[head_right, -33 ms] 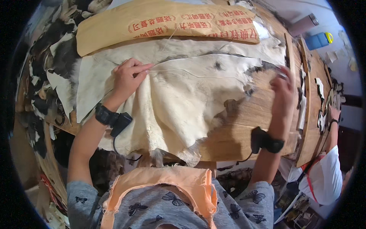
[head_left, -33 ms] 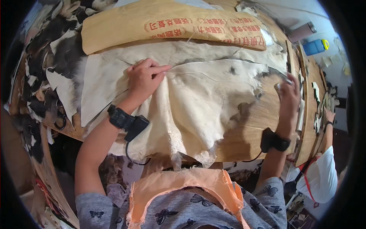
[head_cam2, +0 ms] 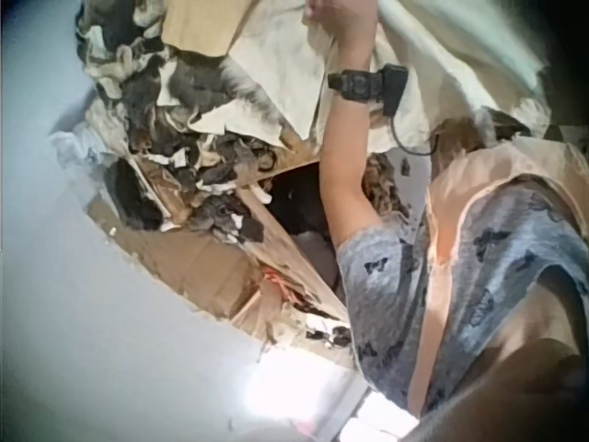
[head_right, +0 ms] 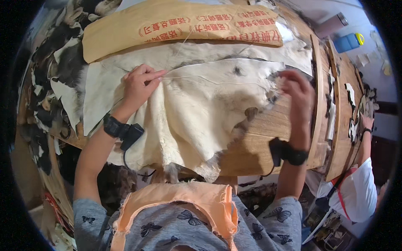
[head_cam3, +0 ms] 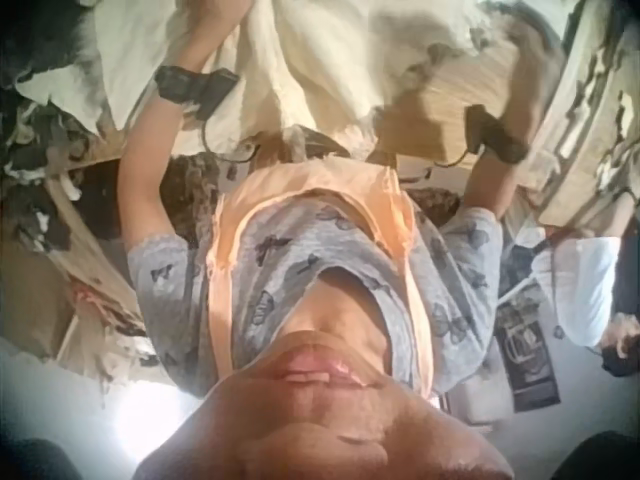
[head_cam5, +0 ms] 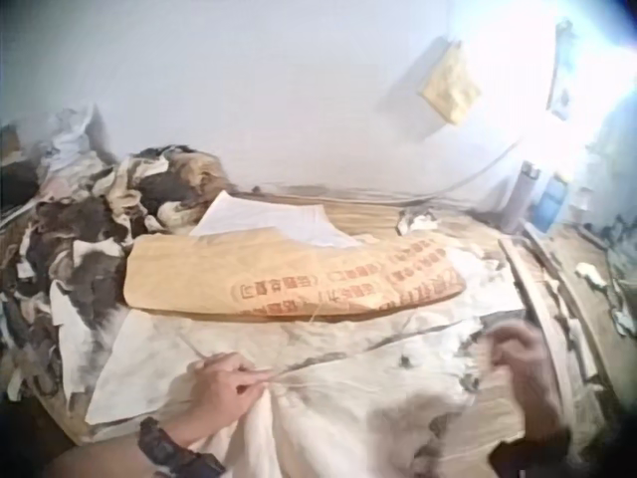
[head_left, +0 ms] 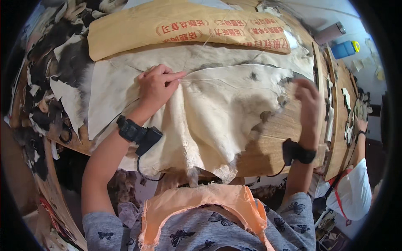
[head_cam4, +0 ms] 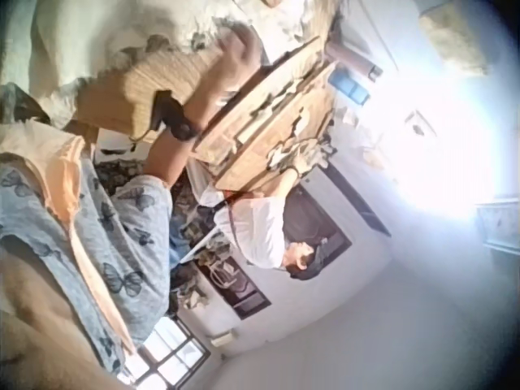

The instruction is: Cutting fur and leather pieces according to paper patterns and hand-stitching them together.

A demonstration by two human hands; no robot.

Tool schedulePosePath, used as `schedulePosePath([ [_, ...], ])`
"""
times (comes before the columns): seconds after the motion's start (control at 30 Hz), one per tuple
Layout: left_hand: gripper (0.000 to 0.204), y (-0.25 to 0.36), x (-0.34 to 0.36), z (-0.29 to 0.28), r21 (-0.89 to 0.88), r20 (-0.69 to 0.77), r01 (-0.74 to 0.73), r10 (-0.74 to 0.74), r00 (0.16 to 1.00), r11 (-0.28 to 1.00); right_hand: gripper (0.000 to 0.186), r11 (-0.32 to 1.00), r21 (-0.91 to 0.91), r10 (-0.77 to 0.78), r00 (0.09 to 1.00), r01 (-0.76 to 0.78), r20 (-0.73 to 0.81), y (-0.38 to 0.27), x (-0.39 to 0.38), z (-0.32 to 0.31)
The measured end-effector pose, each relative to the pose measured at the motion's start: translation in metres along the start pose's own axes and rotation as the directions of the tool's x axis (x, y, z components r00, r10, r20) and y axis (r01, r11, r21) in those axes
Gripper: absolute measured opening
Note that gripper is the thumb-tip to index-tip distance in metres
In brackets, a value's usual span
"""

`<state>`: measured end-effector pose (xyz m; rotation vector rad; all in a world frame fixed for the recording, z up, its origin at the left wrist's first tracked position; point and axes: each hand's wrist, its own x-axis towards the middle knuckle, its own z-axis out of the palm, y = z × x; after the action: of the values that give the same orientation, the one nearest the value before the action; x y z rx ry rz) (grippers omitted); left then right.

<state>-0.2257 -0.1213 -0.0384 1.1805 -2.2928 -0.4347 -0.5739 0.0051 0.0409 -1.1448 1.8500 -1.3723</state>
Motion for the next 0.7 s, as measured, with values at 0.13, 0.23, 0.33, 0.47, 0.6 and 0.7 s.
schedulePosePath([
  [0.13, 0.025, 0.001, 0.001, -0.006, -0.009, 0.004, -0.008, 0.008, 1.0, 1.0, 0.016, 0.871, -0.244, -0.294, 0.85, 0.426, 0.437, -0.019, -0.004, 0.093],
  [0.23, 0.025, 0.0, 0.003, 0.0, 0.006, -0.008, -0.046, 0.046, 0.999, 0.999, 0.014, 0.812, -0.292, -0.322, 0.805, 0.505, 0.498, -0.026, -0.004, 0.13],
  [0.33, 0.025, 0.002, 0.003, 0.0, -0.002, 0.009, -0.017, 0.017, 1.0, 1.0, 0.01, 0.749, -0.301, -0.396, 0.763, 0.59, 0.51, -0.013, -0.003, 0.154],
  [0.47, 0.024, 0.002, 0.001, -0.004, -0.002, 0.032, 0.019, -0.019, 0.999, 1.0, 0.013, 0.653, -0.364, -0.444, 0.725, 0.664, 0.526, 0.006, 0.001, 0.169],
  [0.6, 0.022, 0.006, 0.003, -0.005, -0.04, 0.06, 0.059, -0.057, 0.997, 0.997, 0.01, 0.609, -0.378, -0.448, 0.696, 0.697, 0.561, -0.002, -0.007, 0.151],
  [0.7, 0.024, 0.007, 0.001, -0.007, -0.006, 0.07, 0.063, -0.062, 0.996, 0.998, 0.011, 0.676, -0.401, -0.365, 0.753, 0.619, 0.547, -0.013, -0.017, 0.114],
])
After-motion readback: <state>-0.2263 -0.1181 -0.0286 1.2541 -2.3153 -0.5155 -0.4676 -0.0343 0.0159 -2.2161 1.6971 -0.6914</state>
